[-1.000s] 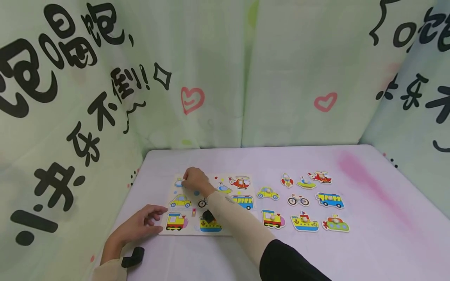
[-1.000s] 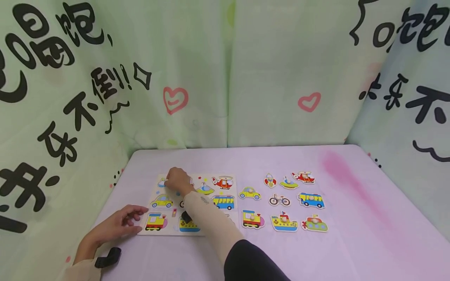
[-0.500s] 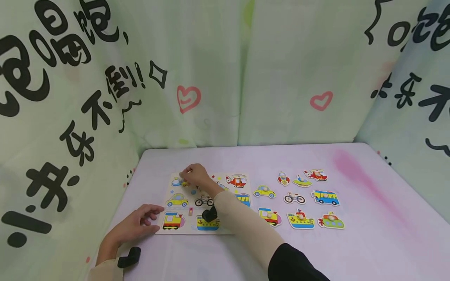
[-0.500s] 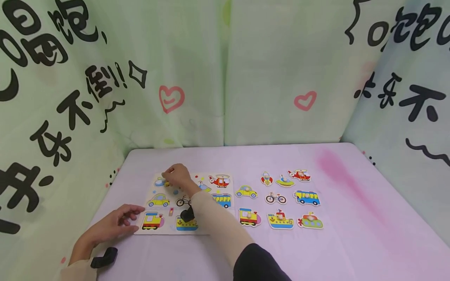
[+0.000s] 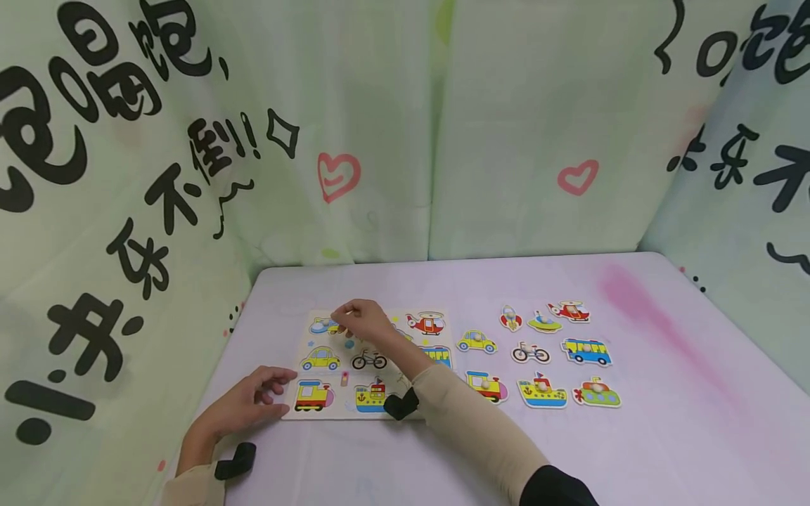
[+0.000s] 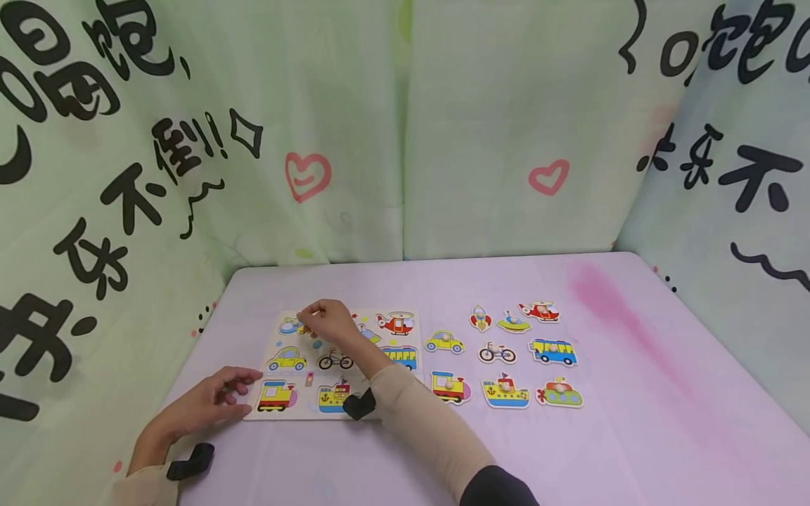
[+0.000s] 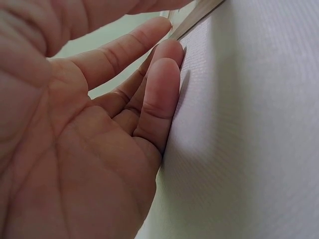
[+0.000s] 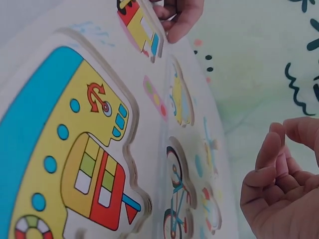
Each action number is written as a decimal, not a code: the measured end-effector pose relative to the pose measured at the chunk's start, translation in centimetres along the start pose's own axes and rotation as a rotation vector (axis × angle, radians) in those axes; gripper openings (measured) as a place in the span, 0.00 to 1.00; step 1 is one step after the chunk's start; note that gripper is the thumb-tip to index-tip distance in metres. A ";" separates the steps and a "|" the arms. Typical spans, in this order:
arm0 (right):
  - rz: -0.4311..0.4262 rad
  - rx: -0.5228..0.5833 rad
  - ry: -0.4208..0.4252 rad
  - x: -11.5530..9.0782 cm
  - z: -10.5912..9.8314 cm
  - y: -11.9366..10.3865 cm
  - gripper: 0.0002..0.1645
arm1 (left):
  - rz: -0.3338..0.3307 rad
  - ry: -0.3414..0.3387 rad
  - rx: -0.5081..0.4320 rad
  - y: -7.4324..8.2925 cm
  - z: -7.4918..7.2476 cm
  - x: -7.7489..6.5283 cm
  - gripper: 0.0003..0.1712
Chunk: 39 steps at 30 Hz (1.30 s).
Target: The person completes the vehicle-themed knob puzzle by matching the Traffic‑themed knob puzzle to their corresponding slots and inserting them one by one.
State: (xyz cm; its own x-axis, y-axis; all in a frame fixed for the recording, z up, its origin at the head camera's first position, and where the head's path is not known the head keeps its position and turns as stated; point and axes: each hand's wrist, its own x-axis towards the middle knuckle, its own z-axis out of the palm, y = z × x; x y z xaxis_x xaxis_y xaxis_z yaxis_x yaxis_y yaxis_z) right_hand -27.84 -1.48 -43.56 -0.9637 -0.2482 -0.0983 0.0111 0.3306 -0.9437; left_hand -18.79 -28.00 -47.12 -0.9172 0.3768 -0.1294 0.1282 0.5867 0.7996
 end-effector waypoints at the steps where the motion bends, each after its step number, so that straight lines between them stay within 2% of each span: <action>1: -0.015 0.007 -0.008 -0.4 -0.1 -0.1 0.15 | 0.000 0.000 0.000 0.0 0.0 0.0 0.34; 7: -0.111 0.021 -0.040 -1.9 -0.7 -0.4 0.14 | 0.027 0.000 0.007 0.0 -0.1 -0.1 0.33; 10: -0.127 0.057 -0.057 -2.4 -0.8 -0.5 0.14 | 0.019 0.002 0.015 -0.1 -0.1 0.0 0.33; 15: -0.100 0.111 -0.084 -3.4 -1.0 -0.7 0.14 | -0.004 0.007 0.019 0.0 -0.1 0.1 0.33; 24: -0.039 0.178 -0.116 -5.2 -1.8 -1.5 0.17 | 0.006 0.007 0.019 0.0 0.0 0.2 0.33; 31: -0.053 0.149 -0.097 -6.4 -2.5 -1.6 0.15 | 0.015 0.006 0.014 -0.1 0.1 0.1 0.34; 39: -0.104 0.132 -0.087 -7.2 -3.7 -1.2 0.14 | -0.022 0.022 0.044 -0.1 0.1 0.2 0.34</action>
State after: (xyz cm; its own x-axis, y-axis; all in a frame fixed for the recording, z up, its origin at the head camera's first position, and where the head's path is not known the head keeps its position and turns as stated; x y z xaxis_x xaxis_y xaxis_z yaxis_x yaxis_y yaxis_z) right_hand -21.88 3.33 -40.51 -0.9348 -0.3547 -0.0198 -0.0467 0.1779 -0.9829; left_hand -18.97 -27.86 -47.27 -0.9280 0.3478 -0.1338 0.1234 0.6257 0.7703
